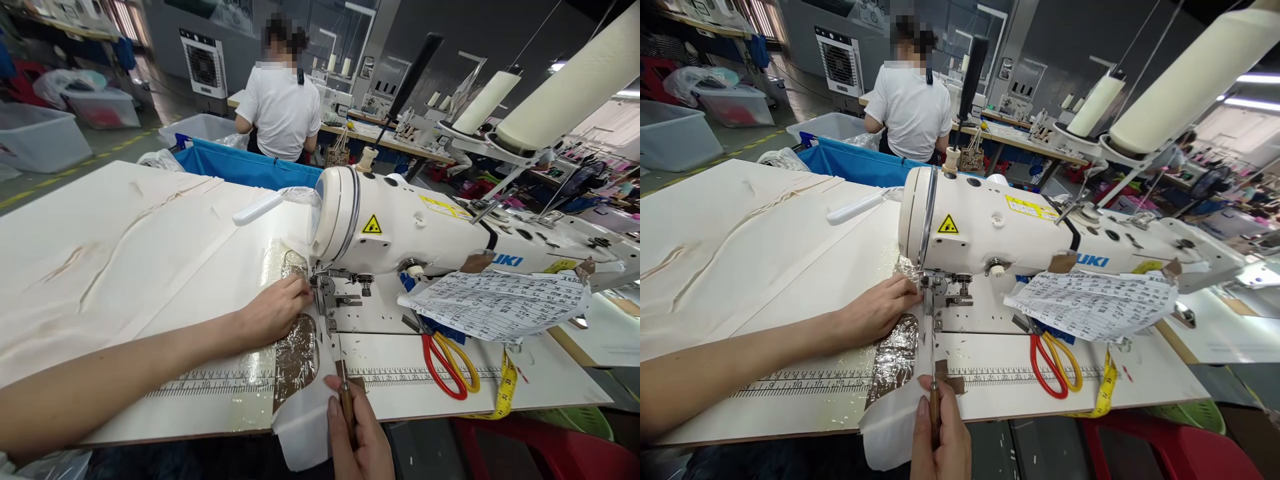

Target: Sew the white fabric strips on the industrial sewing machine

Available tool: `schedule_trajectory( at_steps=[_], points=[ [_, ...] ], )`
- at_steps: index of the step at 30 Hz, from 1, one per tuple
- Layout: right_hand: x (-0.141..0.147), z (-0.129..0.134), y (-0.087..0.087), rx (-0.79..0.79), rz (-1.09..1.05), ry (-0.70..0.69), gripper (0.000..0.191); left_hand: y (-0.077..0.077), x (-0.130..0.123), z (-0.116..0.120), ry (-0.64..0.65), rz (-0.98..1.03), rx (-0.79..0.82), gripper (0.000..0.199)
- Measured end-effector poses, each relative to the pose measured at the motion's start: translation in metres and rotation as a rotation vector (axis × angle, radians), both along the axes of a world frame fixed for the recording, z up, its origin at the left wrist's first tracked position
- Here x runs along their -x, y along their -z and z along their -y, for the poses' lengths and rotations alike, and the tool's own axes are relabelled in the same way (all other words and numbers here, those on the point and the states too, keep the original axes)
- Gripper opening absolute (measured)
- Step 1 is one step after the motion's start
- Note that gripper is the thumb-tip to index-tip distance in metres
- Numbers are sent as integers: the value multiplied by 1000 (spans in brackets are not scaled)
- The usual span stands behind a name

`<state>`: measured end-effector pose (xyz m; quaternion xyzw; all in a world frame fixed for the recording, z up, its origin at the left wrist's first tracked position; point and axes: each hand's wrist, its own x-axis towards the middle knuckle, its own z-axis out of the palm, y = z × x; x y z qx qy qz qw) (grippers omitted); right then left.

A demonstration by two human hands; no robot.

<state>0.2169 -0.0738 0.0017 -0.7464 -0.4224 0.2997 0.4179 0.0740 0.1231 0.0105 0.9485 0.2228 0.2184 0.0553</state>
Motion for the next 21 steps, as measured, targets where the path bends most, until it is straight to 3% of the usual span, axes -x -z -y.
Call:
schedule_trajectory(
  at_steps=[6,13,21],
  points=[
    [0,-6,0,-1,-102,-16,46,1,4,-6,105,53,0,35],
    [1,-22,-11,-21,-26,-77,43,0,3,-4,-22,7,-49,35],
    [-1,-37,-8,-54,47,-97,40,1,6,-4,106,60,-29,29]
  ],
)
